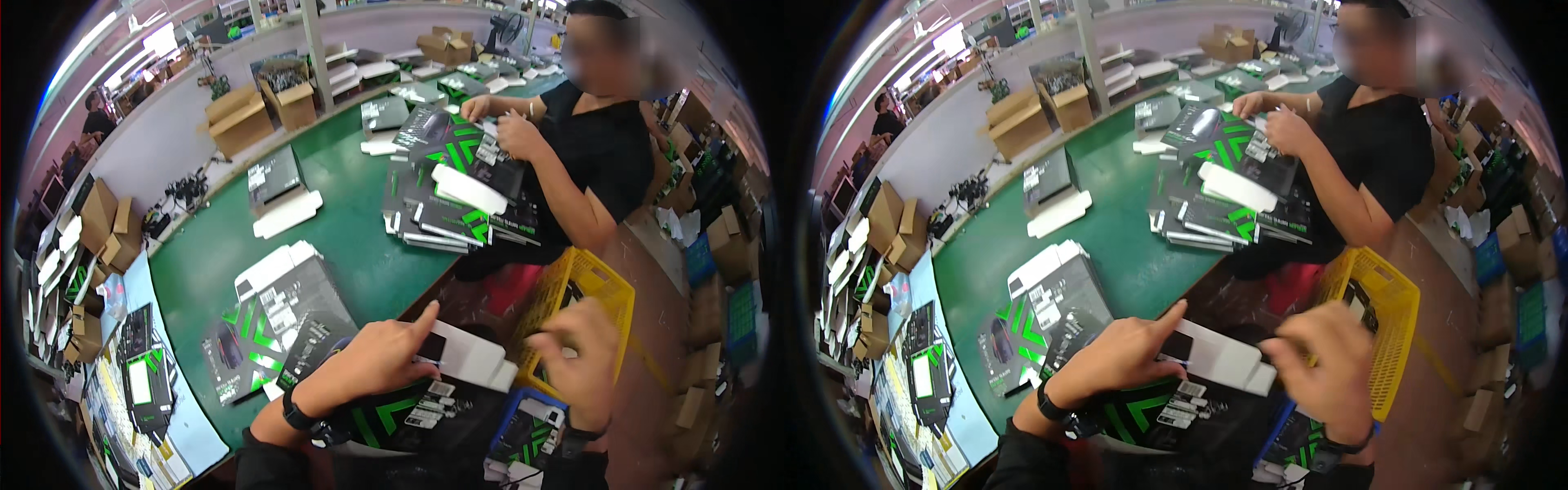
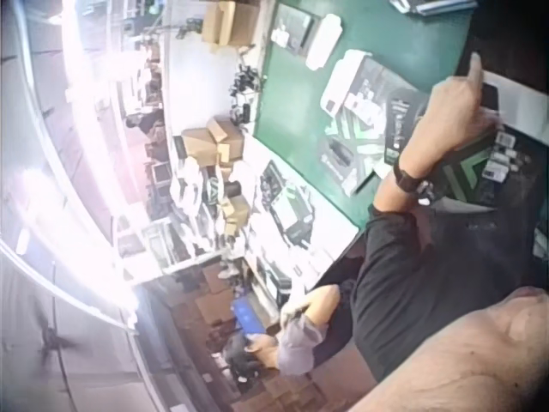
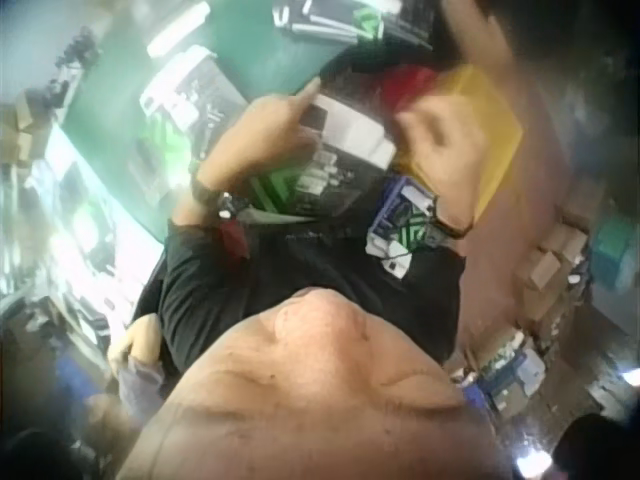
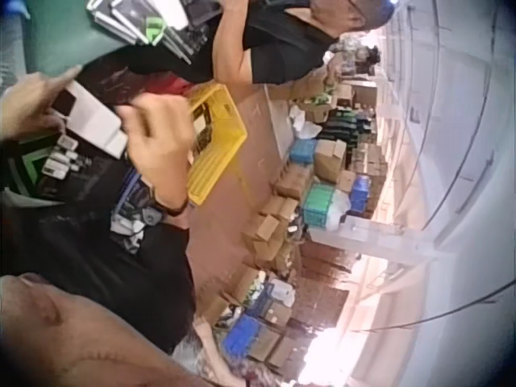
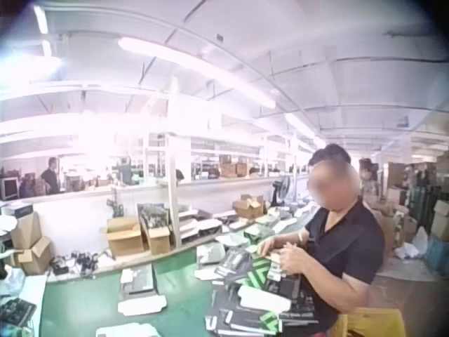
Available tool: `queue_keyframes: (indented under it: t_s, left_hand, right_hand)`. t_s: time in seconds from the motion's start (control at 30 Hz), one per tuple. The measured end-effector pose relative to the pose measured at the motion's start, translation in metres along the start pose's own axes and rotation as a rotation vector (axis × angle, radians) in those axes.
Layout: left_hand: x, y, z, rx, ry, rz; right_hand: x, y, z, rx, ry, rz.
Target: Assembling and preparing cardboard boxes for electronic components on an assembly line.
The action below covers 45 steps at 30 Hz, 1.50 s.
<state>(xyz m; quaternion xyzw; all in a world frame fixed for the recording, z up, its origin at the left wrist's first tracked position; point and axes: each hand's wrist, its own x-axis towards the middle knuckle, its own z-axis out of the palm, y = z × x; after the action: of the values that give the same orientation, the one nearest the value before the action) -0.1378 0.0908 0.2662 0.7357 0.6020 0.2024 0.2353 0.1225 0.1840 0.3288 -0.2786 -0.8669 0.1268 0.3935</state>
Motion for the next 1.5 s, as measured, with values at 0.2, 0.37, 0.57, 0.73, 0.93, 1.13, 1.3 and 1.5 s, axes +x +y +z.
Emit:
queue_keyframes:
  t_s: [0.2, 0.37, 0.57, 0.73, 0.93, 1.13, 1.3, 1.5]
  left_hand:
    - [0.0, 0.005, 0.013, -0.086, -0.107, 0.066]
    - [-0.005, 0.011, 0.014, -0.077, -0.09, 0.131]
    - [-0.007, 0.008, 0.018, -0.076, -0.06, 0.125]
    - [-0.004, 0.005, 0.017, -0.079, -0.054, 0.13]
    - [-0.002, 0.004, 0.02, -0.105, -0.07, 0.117]
    - [0.0, 0.008, 0.023, -0.103, -0.074, 0.14]
    - [-0.001, 0.009, 0.022, -0.113, -0.106, 0.08]
    - [0.004, 0.008, 0.024, -0.102, -0.02, 0.152]
  right_hand:
    - [-0.028, 0.004, 0.067, 0.091, -0.315, -0.154]
    - [-0.036, 0.002, 0.076, 0.074, -0.349, -0.195]
    - [-0.034, 0.003, 0.081, 0.062, -0.311, -0.176]
    - [-0.035, 0.006, 0.085, 0.078, -0.326, -0.197]
    - [-0.031, 0.01, 0.087, 0.097, -0.335, -0.228]
    - [-0.03, 0.006, 0.08, 0.012, -0.363, -0.271]
    - [-0.038, 0.01, 0.079, -0.068, -0.391, -0.363]
    - [-0.042, 0.012, 0.082, -0.031, -0.264, -0.332]
